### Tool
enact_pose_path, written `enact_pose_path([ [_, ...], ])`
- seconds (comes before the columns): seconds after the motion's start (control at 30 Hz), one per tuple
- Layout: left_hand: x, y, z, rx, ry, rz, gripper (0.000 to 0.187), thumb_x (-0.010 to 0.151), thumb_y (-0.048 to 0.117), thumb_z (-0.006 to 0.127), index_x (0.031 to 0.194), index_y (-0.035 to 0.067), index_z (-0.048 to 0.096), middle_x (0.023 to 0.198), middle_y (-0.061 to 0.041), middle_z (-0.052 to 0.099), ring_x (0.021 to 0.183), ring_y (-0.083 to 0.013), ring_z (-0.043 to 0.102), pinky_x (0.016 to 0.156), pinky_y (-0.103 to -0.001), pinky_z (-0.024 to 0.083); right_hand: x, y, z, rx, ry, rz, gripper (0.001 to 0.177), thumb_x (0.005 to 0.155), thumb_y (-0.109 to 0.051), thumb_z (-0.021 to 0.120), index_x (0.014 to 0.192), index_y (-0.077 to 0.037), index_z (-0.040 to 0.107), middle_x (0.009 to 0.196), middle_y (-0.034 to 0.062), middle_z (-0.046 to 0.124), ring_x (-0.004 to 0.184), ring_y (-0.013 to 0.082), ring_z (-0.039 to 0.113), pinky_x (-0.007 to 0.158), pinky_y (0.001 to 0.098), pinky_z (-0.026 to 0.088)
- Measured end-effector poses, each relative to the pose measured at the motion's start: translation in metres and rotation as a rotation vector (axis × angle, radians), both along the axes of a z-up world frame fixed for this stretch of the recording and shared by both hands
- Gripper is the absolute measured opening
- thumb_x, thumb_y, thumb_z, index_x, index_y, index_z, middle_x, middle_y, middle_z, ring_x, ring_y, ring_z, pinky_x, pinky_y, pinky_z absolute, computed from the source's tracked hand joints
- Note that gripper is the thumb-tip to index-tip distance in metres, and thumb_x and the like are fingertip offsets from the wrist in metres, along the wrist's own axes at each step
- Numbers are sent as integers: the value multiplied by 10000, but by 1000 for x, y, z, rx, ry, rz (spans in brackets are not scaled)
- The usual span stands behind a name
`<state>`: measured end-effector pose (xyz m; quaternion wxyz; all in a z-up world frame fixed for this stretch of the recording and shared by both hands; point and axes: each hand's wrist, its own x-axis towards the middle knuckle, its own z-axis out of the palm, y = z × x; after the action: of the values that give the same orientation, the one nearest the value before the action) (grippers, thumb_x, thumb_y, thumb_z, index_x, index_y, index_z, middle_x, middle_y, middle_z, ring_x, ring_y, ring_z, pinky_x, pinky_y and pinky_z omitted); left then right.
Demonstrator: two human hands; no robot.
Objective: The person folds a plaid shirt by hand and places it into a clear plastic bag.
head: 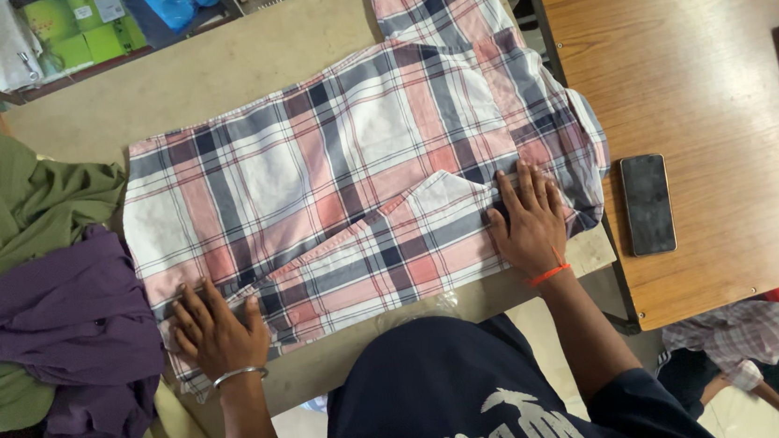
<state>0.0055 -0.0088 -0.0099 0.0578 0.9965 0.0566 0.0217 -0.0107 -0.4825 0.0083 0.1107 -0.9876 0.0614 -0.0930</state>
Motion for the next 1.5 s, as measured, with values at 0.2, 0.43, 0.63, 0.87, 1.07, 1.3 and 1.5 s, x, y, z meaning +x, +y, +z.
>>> enact_pose_path([
  [0.2, -1, 3, -2, -12, -3, -10, 789, 966, 496, 540, 1610, 70, 379, 1704, -213, 283, 1573, -429, 218, 1244, -584, 145, 0, -2, -2, 0, 9, 9, 606, 1006, -414, 528, 1532, -112, 514, 1625, 234, 395, 1491, 425, 367, 1240, 544, 238],
  [0.43, 7, 11, 6, -11, 49, -30, 822, 957, 506, 549, 1605, 32, 372, 1671, -238, 293, 1536, -424, 259, 1226, -584, 159, 6, -9, 11, -32, 92, 3, 635, 961, -432, 562, 1526, -150, 491, 1620, 205, 398, 1507, 390, 341, 1214, 563, 197],
  [0.63, 82, 12, 54, -116, -52, -141, 648, 943, 339, 640, 1495, 17, 533, 1417, -249, 611, 1254, -408, 600, 1106, -494, 438, 69, -44, 42, 223, 355, -197, 427, 989, -373, 617, 1379, -203, 653, 1152, 47, 786, 960, 280, 746, 852, 432, 582],
  [0.87, 230, 42, 25, -234, -138, -214, 343, 1046, 200, 615, 1374, 118, 671, 1314, -171, 708, 1204, -396, 654, 1057, -490, 505, 222, -102, 1, 158, -187, 24, 682, 960, -389, 784, 1455, 18, 548, 1412, 278, 578, 1267, 467, 546, 1045, 517, 462],
  [1.07, 272, 65, -3, -152, -157, -304, 404, 912, 221, 798, 1252, 21, 708, 1394, -193, 584, 1283, -413, 518, 1062, -495, 431, 274, -87, -15, -11, 75, -156, 1011, 802, -556, 838, 1515, -3, 381, 1381, 303, 516, 1285, 485, 474, 1014, 596, 365],
  [1.3, 279, 70, 13, -182, -92, -287, 119, 917, 166, 787, 993, 86, 744, 1219, -127, 698, 1155, -355, 640, 992, -447, 503, 294, -93, 13, 488, 349, -205, 644, 835, -358, 747, 1387, -50, 623, 1066, 207, 765, 976, 318, 741, 873, 424, 564],
  [1.5, 278, 66, 42, -128, -76, -101, 135, 935, 251, 798, 1044, 172, 792, 1009, -124, 749, 915, -368, 701, 779, -466, 539, 308, -111, 3, 617, 499, -225, 415, 824, -171, 835, 1097, 128, 745, 1029, 222, 753, 922, 304, 691, 805, 390, 547],
])
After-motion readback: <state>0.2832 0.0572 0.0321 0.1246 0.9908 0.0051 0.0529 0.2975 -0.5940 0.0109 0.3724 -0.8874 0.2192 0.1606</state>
